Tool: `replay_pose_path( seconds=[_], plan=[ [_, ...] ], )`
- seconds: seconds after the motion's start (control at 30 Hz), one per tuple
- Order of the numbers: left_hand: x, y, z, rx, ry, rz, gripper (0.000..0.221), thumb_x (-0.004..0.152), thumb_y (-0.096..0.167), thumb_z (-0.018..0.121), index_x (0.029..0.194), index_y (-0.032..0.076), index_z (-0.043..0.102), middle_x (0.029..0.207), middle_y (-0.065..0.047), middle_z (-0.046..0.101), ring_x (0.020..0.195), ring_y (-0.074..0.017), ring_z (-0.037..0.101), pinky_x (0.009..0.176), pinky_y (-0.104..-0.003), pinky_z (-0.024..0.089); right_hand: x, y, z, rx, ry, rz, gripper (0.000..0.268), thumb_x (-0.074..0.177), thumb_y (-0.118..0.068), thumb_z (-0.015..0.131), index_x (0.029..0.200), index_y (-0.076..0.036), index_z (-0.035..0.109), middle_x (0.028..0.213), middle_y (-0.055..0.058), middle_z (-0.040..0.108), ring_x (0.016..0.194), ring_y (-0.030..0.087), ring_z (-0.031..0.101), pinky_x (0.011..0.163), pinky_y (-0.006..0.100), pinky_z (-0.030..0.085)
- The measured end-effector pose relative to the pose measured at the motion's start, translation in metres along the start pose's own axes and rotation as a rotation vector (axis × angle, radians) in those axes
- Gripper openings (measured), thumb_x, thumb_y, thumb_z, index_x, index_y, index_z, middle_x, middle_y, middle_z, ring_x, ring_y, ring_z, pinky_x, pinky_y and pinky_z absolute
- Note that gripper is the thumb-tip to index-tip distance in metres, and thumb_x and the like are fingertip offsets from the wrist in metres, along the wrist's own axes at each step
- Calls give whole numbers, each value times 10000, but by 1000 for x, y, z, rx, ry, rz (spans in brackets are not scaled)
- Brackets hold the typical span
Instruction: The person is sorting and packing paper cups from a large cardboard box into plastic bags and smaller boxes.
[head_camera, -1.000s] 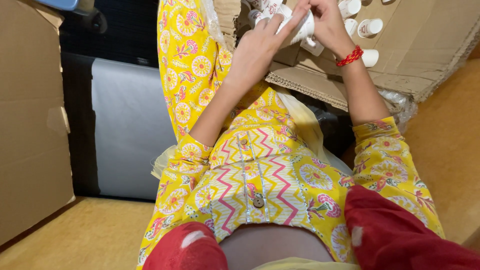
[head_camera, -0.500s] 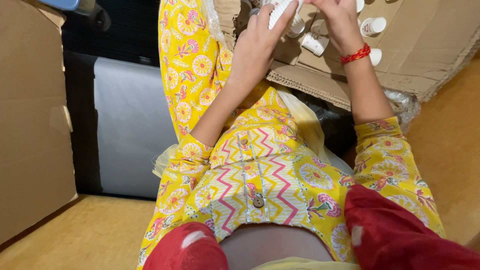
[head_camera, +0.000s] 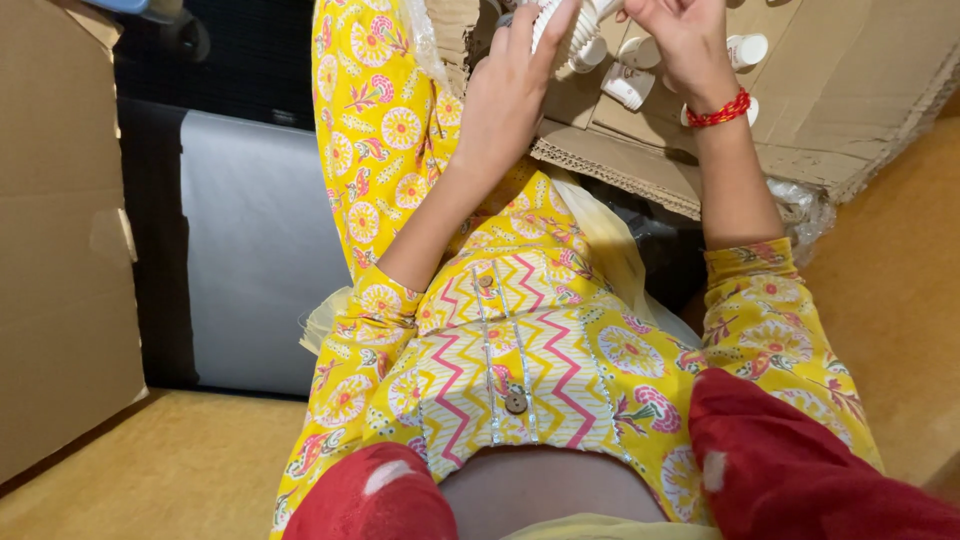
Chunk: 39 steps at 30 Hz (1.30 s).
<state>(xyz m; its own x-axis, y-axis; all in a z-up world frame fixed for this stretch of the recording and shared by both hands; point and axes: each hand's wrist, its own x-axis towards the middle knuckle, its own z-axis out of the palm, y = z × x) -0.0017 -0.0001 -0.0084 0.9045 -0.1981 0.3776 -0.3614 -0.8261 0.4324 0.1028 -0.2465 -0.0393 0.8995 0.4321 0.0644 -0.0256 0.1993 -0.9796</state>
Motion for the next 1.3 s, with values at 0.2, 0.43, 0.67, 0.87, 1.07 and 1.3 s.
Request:
replay_pose_path(
  seconds=[0.2, 0.43, 0.67, 0.87, 1.07, 1.3],
  plan=[
    [1, -1, 1, -6, -44, 33, 964, 838, -51, 646, 1652, 220, 207, 1384, -149, 481, 1059, -335, 588, 778, -381, 584, -11, -9, 10, -422, -132, -77, 124, 1131, 14, 653, 1248, 52, 651, 1156, 51, 696, 1071, 124, 652, 967, 276, 530],
    [6, 6, -4, 53, -78, -6, 953, 818, -68, 631, 1628, 298, 286, 1417, -156, 486, 989, -318, 605, 752, -384, 590, -2, 68, -9, -139, 0, 1, 138, 1104, 7, 582, 1222, 21, 652, 1121, 92, 697, 963, 183, 672, 911, 323, 560],
    [-1, 2, 3, -12, -19, 23, 906, 860, -32, 649, 1628, 296, 297, 1381, -174, 508, 1033, -357, 602, 794, -394, 597, -22, 88, 20, -1301, -382, -68, 215, 893, -99, 704, 1085, -9, 664, 1035, 227, 670, 903, 388, 648, 829, 461, 531],
    [0, 3, 0, -43, -15, 28, 933, 845, -62, 638, 1631, 307, 296, 1359, -173, 510, 1069, -366, 603, 813, -395, 603, 1, 139, -29, -765, -114, 98, 279, 997, -84, 587, 1252, 11, 649, 1173, 194, 709, 1069, 329, 693, 953, 443, 543],
    [3, 5, -7, -52, -20, 24, 957, 821, -68, 641, 1631, 286, 274, 1356, -176, 515, 1041, -366, 600, 807, -407, 598, 10, 27, 24, 323, 135, 237, 172, 1071, -149, 554, 1167, -65, 669, 1189, 74, 705, 1076, 165, 736, 978, 365, 615],
    [2, 3, -6, -76, -35, 38, 936, 870, -45, 675, 1642, 292, 267, 1302, -155, 521, 1050, -362, 598, 802, -414, 590, 6, 45, -18, 77, -165, 250, 251, 1203, -286, 641, 1172, -37, 644, 1056, -5, 645, 909, 53, 573, 813, 226, 457]
  ],
)
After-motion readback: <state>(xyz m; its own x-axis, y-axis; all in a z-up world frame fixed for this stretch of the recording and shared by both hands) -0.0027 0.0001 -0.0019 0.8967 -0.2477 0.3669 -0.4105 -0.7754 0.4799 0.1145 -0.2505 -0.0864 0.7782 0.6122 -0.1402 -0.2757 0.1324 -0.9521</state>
